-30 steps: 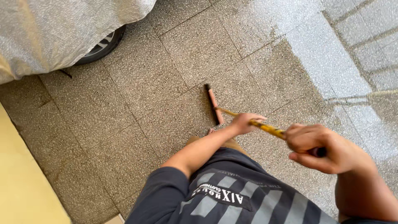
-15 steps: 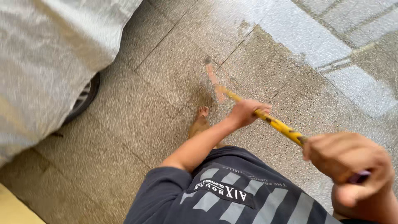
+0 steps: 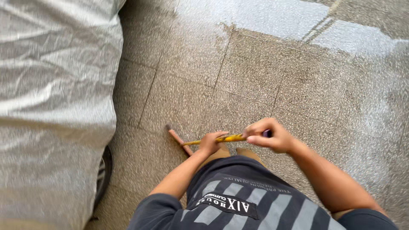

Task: The person sweeps water across a tiled floor using a squeegee-like floor broom, moving around parked motorcycles and furniture.

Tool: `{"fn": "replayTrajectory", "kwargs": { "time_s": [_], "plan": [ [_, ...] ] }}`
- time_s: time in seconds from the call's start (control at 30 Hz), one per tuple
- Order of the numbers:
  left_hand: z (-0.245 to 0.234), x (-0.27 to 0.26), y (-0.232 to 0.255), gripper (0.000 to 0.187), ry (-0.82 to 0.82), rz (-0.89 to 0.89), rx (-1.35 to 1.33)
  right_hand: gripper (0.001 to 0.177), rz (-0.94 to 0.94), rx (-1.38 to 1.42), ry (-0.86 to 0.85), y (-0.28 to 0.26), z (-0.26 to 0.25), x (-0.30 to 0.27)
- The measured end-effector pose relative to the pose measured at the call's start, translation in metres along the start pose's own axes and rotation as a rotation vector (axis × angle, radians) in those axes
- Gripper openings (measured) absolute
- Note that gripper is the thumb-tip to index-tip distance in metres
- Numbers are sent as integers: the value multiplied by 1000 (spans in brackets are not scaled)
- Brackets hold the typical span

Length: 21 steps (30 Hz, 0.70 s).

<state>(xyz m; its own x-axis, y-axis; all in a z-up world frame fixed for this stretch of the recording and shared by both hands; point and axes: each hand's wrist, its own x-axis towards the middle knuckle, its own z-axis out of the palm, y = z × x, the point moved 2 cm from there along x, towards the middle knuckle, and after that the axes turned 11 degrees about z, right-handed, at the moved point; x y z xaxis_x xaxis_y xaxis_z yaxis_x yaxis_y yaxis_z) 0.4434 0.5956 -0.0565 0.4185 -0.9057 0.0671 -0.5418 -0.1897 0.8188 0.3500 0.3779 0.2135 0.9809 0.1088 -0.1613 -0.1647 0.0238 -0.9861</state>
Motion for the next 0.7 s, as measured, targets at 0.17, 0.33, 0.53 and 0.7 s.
{"fn": "replayTrajectory", "kwargs": {
  "time_s": [0.17, 0.33, 0.53, 0.7],
  "plan": [
    [32, 148, 22, 55, 44, 261, -99, 38, -26, -155, 135, -75, -38, -9],
    [75, 245, -1, 40, 88, 402, 98, 40, -22, -522, 253, -47, -42, 2],
    [124, 264, 13, 32, -125, 388, 116, 33, -28, -520, 681, 23, 19, -72],
    [170, 219, 106, 38, -451, 747, -27, 13, -243, -633, 1504, 31, 131, -191]
  ]
}}
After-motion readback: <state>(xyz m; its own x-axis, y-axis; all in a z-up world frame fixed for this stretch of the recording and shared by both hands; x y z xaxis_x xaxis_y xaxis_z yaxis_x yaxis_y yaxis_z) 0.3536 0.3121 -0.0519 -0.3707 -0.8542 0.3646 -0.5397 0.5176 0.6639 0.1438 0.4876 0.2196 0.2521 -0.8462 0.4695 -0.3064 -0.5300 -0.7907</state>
